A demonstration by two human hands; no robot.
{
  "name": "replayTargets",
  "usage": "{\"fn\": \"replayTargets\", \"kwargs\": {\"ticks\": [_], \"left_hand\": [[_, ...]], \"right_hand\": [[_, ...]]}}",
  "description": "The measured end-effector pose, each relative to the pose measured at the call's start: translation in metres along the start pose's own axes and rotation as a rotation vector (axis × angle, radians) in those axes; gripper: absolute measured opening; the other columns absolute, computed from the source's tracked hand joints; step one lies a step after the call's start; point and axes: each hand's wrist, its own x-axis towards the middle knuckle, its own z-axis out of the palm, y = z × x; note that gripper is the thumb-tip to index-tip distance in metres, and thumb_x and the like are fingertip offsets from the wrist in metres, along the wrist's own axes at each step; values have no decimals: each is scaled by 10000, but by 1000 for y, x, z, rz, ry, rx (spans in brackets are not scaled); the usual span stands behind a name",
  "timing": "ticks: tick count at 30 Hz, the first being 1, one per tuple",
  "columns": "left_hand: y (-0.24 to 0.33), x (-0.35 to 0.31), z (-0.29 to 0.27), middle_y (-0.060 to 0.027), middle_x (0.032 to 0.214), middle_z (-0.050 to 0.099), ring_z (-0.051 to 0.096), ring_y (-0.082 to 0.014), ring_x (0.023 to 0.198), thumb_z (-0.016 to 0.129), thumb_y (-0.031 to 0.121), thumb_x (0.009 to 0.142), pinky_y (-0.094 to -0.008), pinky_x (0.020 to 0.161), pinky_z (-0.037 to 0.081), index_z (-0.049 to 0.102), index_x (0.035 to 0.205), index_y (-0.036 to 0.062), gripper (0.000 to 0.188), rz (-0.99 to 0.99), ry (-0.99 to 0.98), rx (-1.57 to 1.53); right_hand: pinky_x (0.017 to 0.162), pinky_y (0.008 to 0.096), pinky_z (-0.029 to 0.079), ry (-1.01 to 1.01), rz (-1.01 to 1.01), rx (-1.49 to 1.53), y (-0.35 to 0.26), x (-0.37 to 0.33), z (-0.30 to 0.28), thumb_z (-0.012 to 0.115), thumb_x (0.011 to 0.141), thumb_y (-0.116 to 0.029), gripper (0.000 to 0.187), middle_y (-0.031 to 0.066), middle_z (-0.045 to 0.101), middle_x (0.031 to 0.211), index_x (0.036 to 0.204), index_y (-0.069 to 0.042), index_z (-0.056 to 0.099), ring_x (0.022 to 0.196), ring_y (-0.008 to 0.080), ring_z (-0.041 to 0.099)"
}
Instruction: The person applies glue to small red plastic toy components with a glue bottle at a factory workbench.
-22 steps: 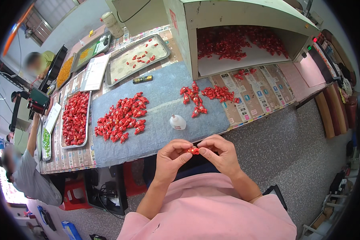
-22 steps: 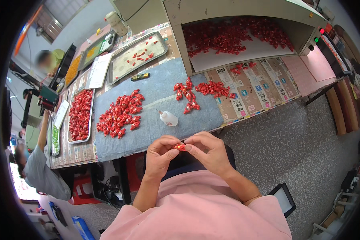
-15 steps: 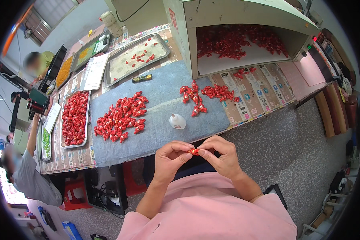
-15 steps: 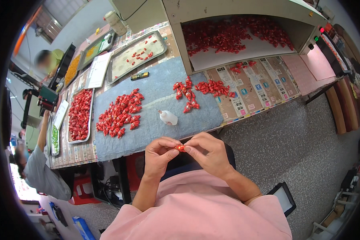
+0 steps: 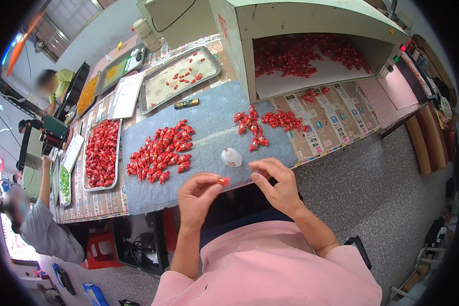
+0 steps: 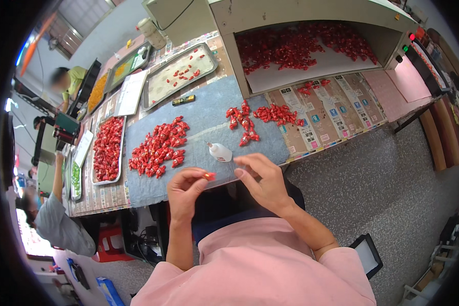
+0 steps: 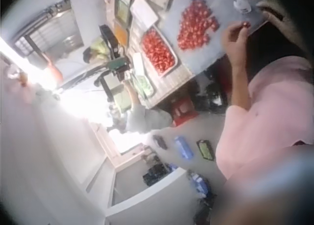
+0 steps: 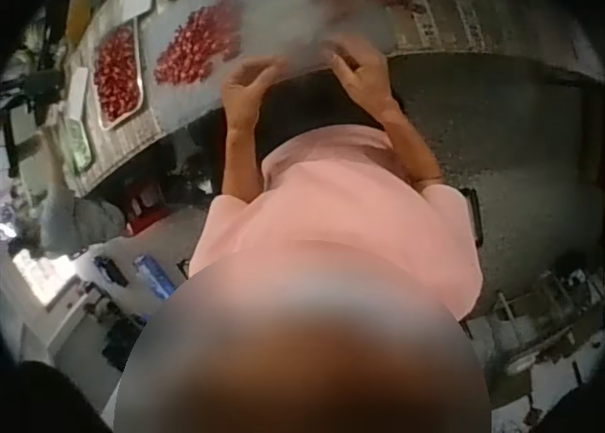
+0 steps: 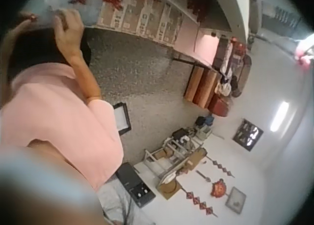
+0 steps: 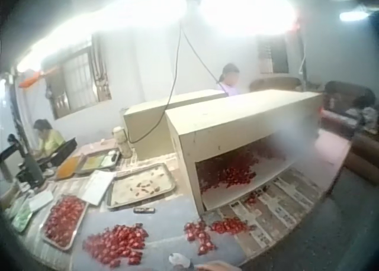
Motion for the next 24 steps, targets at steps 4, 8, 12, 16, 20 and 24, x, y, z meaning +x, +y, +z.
{"fn": "replayTargets", "kwargs": {"ticks": [4, 8, 12, 16, 20, 24], "left_hand": [[2, 19, -32, -80, 1013, 678, 653, -133, 877, 714, -72, 799, -253, 798, 526, 692, 935, 7, 159, 218, 208, 570], [-10, 33, -44, -69, 963, 659, 625, -141, 835, 743, -42, 770, -255, 745, 515, 694, 913, 28, 166, 299, 289, 695], [-3, 41, -37, -77, 919, 635, 602, -199, 865, 750, -29, 748, -306, 774, 494, 692, 912, 40, 187, 419, 331, 921], [-1, 44, -23, -82, 905, 613, 567, -254, 900, 756, -5, 726, -363, 817, 445, 695, 922, 52, 213, 542, 419, 1089], [-6, 44, 10, -87, 928, 611, 558, -261, 918, 752, 11, 726, -372, 817, 439, 698, 935, 57, 221, 532, 242, 988], [-14, 54, 48, -104, 938, 618, 556, -282, 925, 742, 17, 740, -382, 815, 443, 696, 953, 56, 221, 479, 80, 887]], "right_hand": [[793, 341, 529, 133, -111, -195, 5, 22, 23, 761, 807, -107, 454, 138, 618, 1169, 1228, -40, 607, 920, 241, 647], [876, 432, 498, 200, -265, -326, 10, 36, 44, 784, 758, -121, 503, 192, 624, 1160, 1213, -16, 598, 966, 377, 630], [890, 438, 473, 88, -184, -236, 21, 33, 47, 755, 779, -112, 476, 191, 650, 1040, 1214, -23, 582, 941, 359, 626], [842, 404, 482, 154, -126, -110, 8, 19, 24, 726, 816, -112, 427, 191, 648, 1014, 1205, -18, 576, 900, 348, 635], [820, 365, 481, 217, -1, -92, 15, 3, -9, 699, 852, -123, 402, 177, 620, 1032, 1215, -16, 565, 903, 318, 626], [801, 333, 473, 308, 22, -59, 22, -6, -28, 691, 899, -203, 415, 125, 562, 1039, 1250, -26, 558, 929, 260, 586]]}}
